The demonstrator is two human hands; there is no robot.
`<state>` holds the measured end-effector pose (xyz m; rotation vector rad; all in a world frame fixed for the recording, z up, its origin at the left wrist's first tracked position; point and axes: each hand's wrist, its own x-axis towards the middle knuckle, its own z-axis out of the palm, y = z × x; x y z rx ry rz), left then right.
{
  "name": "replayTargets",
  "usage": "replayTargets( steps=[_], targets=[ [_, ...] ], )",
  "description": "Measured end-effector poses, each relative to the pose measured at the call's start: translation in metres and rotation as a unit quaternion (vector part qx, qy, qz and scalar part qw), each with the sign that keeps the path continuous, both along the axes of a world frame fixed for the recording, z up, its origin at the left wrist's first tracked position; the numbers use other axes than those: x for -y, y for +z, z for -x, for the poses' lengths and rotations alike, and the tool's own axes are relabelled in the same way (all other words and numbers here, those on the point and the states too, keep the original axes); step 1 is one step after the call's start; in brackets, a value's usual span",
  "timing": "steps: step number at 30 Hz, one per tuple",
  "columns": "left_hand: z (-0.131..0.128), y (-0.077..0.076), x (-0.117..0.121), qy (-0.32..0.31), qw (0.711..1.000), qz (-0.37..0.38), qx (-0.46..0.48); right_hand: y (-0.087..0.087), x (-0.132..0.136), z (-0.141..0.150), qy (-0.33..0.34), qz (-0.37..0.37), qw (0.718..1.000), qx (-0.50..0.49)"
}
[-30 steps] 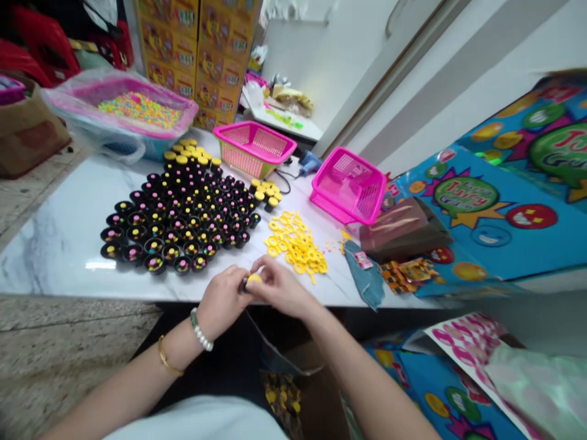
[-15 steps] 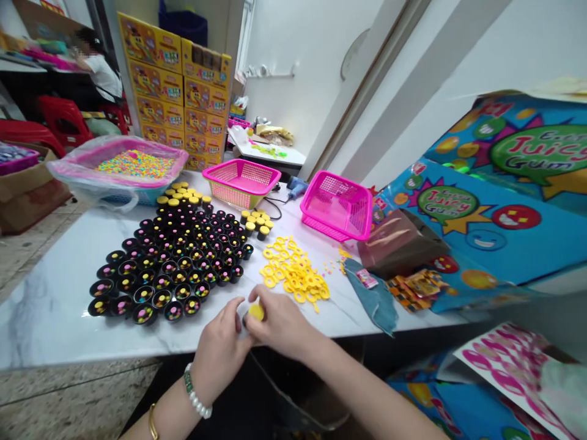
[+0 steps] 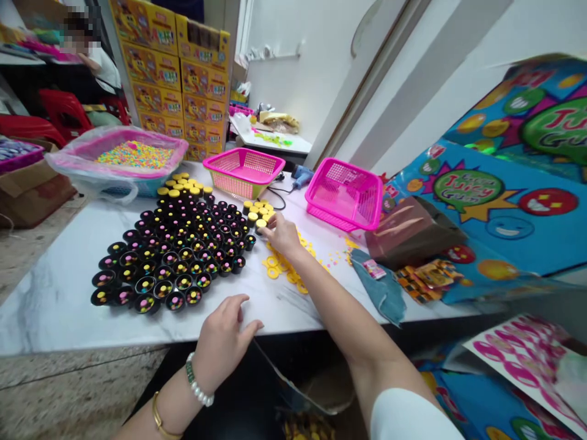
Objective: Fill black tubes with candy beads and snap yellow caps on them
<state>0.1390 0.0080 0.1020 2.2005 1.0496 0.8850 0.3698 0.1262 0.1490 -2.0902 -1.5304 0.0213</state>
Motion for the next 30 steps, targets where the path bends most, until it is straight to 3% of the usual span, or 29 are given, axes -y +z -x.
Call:
replayTargets(
  steps=[6, 10, 15, 18, 20, 22, 24, 27, 30],
  targets=[
    [0.002, 0.003, -0.001, -0.018, 0.999, -0.010, 0.041, -0.001, 0.067, 0.035, 0.119, -0.129, 0.981, 0.086],
    [0.004, 0.004, 0.000, -0.024, 0.998, -0.008, 0.064, -0.007, 0.081, 0.067, 0.160, -0.106, 0.981, 0.007],
    [0.008, 0.004, 0.001, -0.008, 0.996, -0.003, 0.093, -0.010, 0.082, 0.081, 0.135, -0.097, 0.985, -0.037],
    [0.009, 0.006, 0.002, 0.022, 0.992, 0.001, 0.124, -0.005, 0.106, 0.085, 0.141, -0.097, 0.985, -0.031],
    [0.008, 0.007, 0.001, 0.035, 0.991, 0.002, 0.129, -0.001, 0.128, 0.085, 0.186, -0.071, 0.978, -0.056],
    [0.007, 0.008, 0.000, 0.034, 0.993, -0.002, 0.113, 0.002, 0.145, 0.081, 0.228, -0.036, 0.968, -0.101],
    [0.007, 0.008, -0.001, 0.026, 0.995, -0.002, 0.096, 0.001, 0.152, 0.070, 0.221, -0.027, 0.967, -0.123],
    [0.006, 0.009, -0.004, 0.015, 0.995, 0.017, 0.093, -0.008, 0.149, 0.048, 0.132, -0.050, 0.990, -0.012],
    [0.007, 0.009, -0.004, 0.009, 0.996, 0.037, 0.086, -0.021, 0.149, 0.038, 0.106, -0.040, 0.983, 0.145]
  ],
)
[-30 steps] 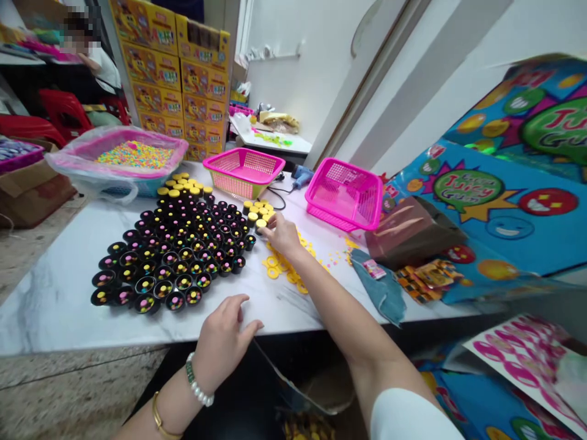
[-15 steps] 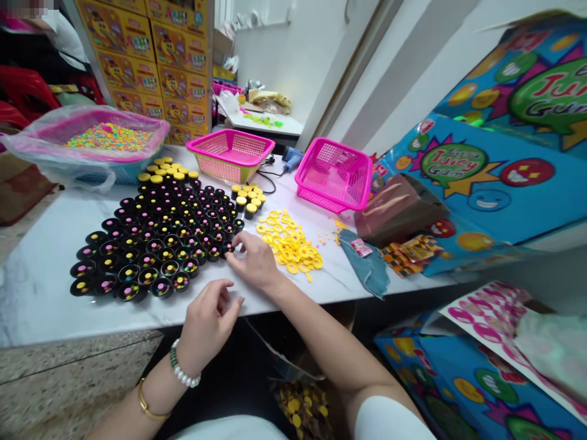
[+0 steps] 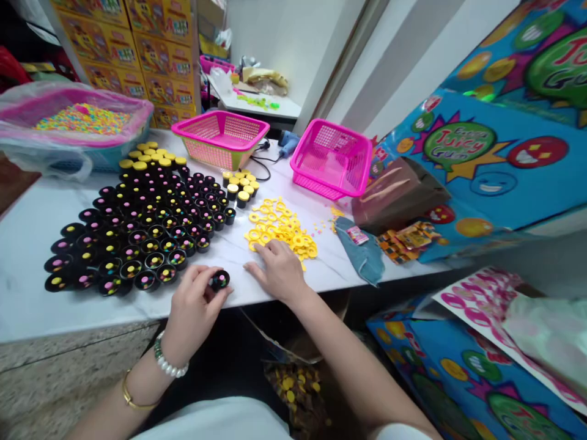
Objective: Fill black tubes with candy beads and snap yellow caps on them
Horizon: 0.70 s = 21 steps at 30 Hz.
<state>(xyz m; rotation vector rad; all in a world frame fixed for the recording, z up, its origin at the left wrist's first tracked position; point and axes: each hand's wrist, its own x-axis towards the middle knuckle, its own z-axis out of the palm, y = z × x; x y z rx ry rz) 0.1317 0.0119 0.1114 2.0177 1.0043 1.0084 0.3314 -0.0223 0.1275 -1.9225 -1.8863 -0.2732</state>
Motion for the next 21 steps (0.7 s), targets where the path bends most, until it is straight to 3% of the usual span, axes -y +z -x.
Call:
replayTargets(
  steps=[3, 6, 9, 15, 18, 20, 21],
  targets=[
    [0.001, 0.001, 0.000, -0.002, 1.000, 0.018, 0.010, -0.008, 0.015, 0.008, 0.040, -0.022, 0.997, 0.054],
    [0.002, 0.002, 0.000, 0.008, 0.999, 0.023, 0.025, -0.007, 0.036, 0.022, 0.086, -0.029, 0.995, 0.046],
    [0.002, 0.003, -0.003, -0.005, 1.000, 0.023, 0.015, 0.000, 0.050, 0.035, 0.100, 0.042, 0.994, 0.033],
    [0.004, 0.004, -0.005, -0.016, 0.999, 0.039, -0.017, 0.022, 0.051, 0.032, 0.017, 0.201, 0.979, 0.035],
    [0.004, 0.006, -0.004, -0.026, 0.998, 0.056, -0.027, 0.040, 0.045, 0.021, 0.024, 0.233, 0.971, -0.057],
    [0.004, 0.006, -0.004, -0.038, 0.997, 0.060, -0.030, 0.051, 0.039, 0.018, 0.041, 0.236, 0.947, -0.215],
    [0.005, 0.006, -0.004, -0.043, 0.997, 0.059, -0.030, 0.055, 0.034, 0.018, 0.048, 0.233, 0.920, -0.311]
  ],
)
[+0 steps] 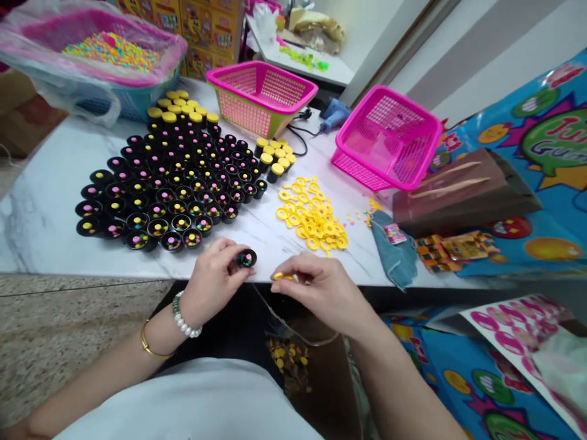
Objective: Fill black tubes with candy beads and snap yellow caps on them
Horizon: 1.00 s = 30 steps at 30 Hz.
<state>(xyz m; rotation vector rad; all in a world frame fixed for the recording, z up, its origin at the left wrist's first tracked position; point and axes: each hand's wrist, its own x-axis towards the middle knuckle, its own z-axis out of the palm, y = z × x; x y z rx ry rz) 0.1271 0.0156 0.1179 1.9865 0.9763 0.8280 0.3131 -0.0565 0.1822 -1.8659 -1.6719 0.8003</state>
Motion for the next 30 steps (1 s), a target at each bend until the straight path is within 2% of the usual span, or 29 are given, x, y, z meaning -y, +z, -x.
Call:
replayTargets(
  steps=[1, 3, 5, 7, 12, 21, 26, 30],
  targets=[
    [0.000, 0.000, 0.000, -0.002, 1.000, -0.002, 0.000, 0.002, -0.005, 0.002, -0.021, 0.009, 0.995, -0.095],
    [0.000, 0.000, 0.000, -0.001, 1.000, -0.007, -0.002, -0.002, -0.016, 0.008, -0.073, 0.033, 0.967, -0.242],
    [0.000, 0.000, 0.000, -0.003, 1.000, -0.009, -0.007, -0.011, -0.027, 0.016, -0.115, 0.059, 0.939, -0.317],
    [0.000, 0.000, 0.000, -0.011, 1.000, -0.005, -0.015, -0.022, -0.037, 0.022, -0.139, 0.081, 0.924, -0.346],
    [-0.001, 0.002, -0.001, -0.029, 0.999, 0.018, -0.034, -0.036, -0.045, 0.030, -0.157, 0.057, 0.918, -0.360],
    [-0.001, 0.006, -0.002, -0.042, 0.997, 0.023, -0.056, -0.035, -0.044, 0.033, -0.155, 0.068, 0.921, -0.351],
    [0.000, 0.005, -0.002, -0.036, 0.998, 0.013, -0.047, -0.033, -0.045, 0.036, -0.136, 0.073, 0.936, -0.315],
    [0.005, 0.012, -0.007, -0.057, 0.997, 0.056, -0.006, -0.035, -0.039, 0.041, -0.151, 0.012, 0.952, -0.266]
  ],
)
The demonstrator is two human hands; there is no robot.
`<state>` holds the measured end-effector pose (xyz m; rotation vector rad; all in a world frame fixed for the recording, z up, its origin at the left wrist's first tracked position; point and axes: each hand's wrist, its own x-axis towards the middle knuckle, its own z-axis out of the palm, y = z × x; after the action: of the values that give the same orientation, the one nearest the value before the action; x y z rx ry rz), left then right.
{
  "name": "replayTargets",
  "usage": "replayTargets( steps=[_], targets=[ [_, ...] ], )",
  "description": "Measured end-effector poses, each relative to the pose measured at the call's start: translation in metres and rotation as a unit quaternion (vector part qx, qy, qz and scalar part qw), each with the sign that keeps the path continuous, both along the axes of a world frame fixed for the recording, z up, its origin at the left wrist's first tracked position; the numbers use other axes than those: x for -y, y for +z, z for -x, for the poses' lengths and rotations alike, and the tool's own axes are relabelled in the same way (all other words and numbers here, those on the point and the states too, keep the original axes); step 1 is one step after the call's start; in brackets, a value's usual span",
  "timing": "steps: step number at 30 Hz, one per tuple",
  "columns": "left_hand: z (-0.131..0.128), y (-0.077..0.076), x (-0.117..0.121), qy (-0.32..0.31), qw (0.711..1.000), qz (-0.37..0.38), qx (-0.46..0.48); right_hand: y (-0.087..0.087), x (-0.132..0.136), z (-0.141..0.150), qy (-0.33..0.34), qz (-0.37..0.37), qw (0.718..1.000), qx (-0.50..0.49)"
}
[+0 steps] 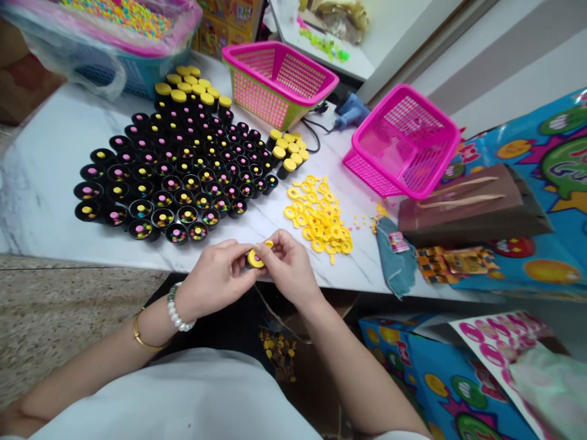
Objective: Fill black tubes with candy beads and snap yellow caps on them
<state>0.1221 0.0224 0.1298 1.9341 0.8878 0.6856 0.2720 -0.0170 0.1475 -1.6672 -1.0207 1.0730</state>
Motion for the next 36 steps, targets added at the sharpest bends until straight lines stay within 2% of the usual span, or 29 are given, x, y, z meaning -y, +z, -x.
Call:
replayTargets(
  steps=[2, 5, 10, 13, 18, 23, 26, 29, 31, 33, 36],
  targets=[
    [0.002, 0.004, -0.002, -0.013, 0.999, 0.021, 0.026, -0.002, 0.003, 0.002, -0.016, -0.023, 0.999, 0.027],
    [0.003, 0.007, -0.001, -0.025, 1.000, 0.004, 0.014, -0.006, 0.007, 0.004, -0.020, -0.021, 0.999, 0.029],
    [0.002, 0.000, 0.004, -0.019, 0.999, -0.030, -0.011, -0.006, 0.009, 0.006, -0.034, -0.027, 0.998, 0.044],
    [0.002, -0.007, 0.005, -0.024, 0.999, -0.036, -0.007, -0.002, 0.008, 0.001, 0.001, -0.004, 0.999, 0.035],
    [0.002, -0.011, 0.003, -0.033, 0.999, -0.029, -0.028, 0.006, 0.001, -0.008, 0.108, 0.063, 0.992, -0.008],
    [0.000, -0.009, 0.001, -0.020, 0.999, -0.008, -0.037, 0.007, -0.002, -0.008, 0.127, 0.084, 0.988, -0.003],
    [0.000, -0.010, 0.001, -0.019, 1.000, -0.004, -0.021, 0.004, 0.000, -0.011, 0.132, 0.082, 0.987, -0.039],
    [0.001, -0.010, 0.003, -0.021, 0.999, -0.020, -0.026, -0.002, 0.000, -0.022, 0.096, 0.056, 0.988, -0.110],
    [0.002, -0.010, 0.004, -0.019, 0.998, -0.033, -0.040, -0.004, -0.004, -0.031, 0.081, 0.065, 0.984, -0.147],
    [0.002, -0.009, 0.006, -0.020, 0.997, -0.044, -0.054, -0.001, -0.012, -0.037, 0.111, 0.104, 0.977, -0.151],
    [0.002, -0.007, 0.008, -0.026, 0.995, -0.045, -0.083, 0.010, -0.027, -0.038, 0.219, 0.183, 0.953, -0.101]
  ],
)
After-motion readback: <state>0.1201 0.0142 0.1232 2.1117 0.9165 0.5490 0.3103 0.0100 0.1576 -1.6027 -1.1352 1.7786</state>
